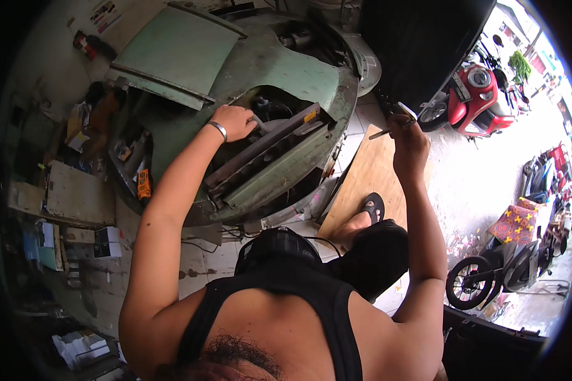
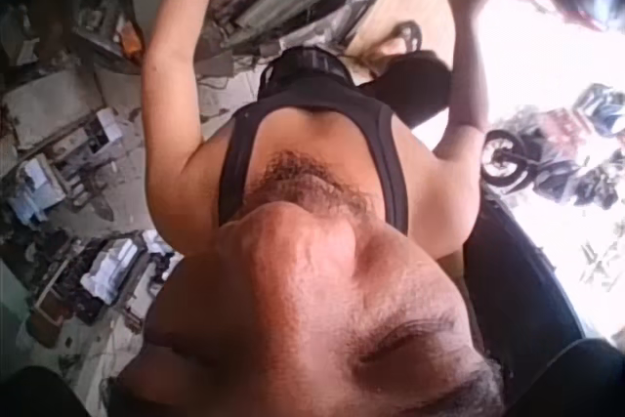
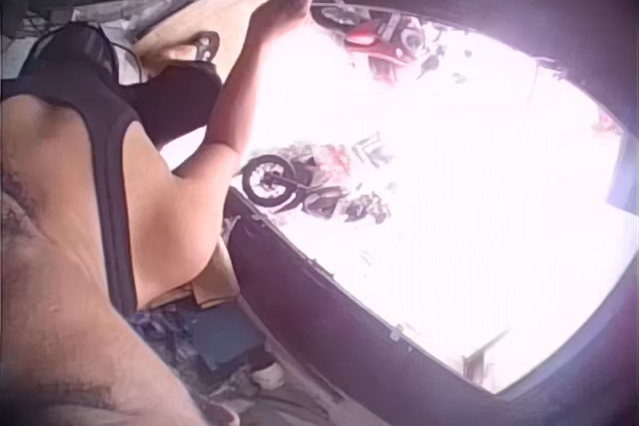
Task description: The person works on a machine by loosening and tightening components using a metal tool and rotating the machine with a handheld remote control.
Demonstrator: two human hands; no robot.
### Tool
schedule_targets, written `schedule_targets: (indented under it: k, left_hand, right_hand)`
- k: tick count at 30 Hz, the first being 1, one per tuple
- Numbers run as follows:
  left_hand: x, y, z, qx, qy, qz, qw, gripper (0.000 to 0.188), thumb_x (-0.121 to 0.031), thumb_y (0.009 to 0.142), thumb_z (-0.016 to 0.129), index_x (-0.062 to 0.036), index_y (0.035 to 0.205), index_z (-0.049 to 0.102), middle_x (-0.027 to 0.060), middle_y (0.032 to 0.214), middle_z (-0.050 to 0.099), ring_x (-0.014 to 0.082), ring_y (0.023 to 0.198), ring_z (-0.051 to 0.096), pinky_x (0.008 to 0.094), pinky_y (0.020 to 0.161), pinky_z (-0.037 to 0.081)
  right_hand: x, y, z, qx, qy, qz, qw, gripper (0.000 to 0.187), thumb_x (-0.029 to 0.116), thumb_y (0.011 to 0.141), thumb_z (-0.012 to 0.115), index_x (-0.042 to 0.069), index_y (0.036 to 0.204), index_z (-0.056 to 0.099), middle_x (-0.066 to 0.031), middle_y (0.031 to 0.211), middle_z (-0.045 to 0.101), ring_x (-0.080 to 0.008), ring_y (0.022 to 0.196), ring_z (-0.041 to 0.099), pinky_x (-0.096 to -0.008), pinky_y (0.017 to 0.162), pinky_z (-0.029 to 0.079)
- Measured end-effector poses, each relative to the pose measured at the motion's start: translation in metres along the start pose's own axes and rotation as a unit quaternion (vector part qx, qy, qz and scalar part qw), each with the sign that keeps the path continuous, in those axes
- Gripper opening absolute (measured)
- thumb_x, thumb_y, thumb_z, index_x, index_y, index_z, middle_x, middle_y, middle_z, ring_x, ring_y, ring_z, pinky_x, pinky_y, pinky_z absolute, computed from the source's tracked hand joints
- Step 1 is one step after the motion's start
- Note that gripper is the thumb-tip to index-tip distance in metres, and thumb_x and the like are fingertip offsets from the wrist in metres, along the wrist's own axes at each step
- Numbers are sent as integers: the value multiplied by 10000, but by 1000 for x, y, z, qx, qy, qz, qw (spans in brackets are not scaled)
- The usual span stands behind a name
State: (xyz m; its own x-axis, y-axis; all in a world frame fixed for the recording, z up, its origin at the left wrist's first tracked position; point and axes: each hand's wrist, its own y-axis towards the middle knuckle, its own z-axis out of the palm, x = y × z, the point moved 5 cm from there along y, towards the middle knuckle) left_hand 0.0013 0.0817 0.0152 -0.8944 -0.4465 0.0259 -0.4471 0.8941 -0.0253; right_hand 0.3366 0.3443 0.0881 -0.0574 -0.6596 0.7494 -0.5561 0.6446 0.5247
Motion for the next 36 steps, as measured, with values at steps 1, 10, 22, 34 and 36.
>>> schedule_targets:
  k: [1,10,22,34,36]
  left_hand:
    - [-1,0,-1,14,3,-5,1000,334,-425,898,620,-106,993,655,129,972,728,352,973,695,498,877,514]
    - [-2,-1,-5,18,-11,-7,1000,313,-405,902,595,-102,924,676,123,959,738,355,948,693,506,833,529]
    - [2,-2,-6,-8,-44,-6,999,365,-451,904,614,-92,853,662,141,900,725,385,892,685,513,782,532]
    - [30,-39,-12,-154,-151,-91,972,499,-492,935,686,-46,741,576,145,684,616,356,691,617,439,627,479]
    - [57,-66,-9,-271,-190,-117,936,414,-390,913,749,-59,741,568,128,672,616,332,673,630,413,595,484]
  right_hand:
    - [-4,-1,0,1,4,9,1000,106,72,970,630,19,1018,708,-46,788,684,-114,760,658,-276,718,510]
    - [-5,-4,4,0,12,-12,1000,111,115,946,692,58,1036,722,-28,715,644,-102,669,603,-290,648,472]
    - [-4,3,13,28,18,-16,999,86,80,957,678,41,1026,711,-10,733,635,-83,675,577,-265,637,458]
    - [-7,2,19,22,83,25,996,188,64,925,725,51,1112,727,-13,809,693,-77,753,629,-262,709,501]
    - [-11,3,20,21,119,26,992,208,48,914,738,47,1121,725,-6,851,708,-70,779,629,-251,727,502]
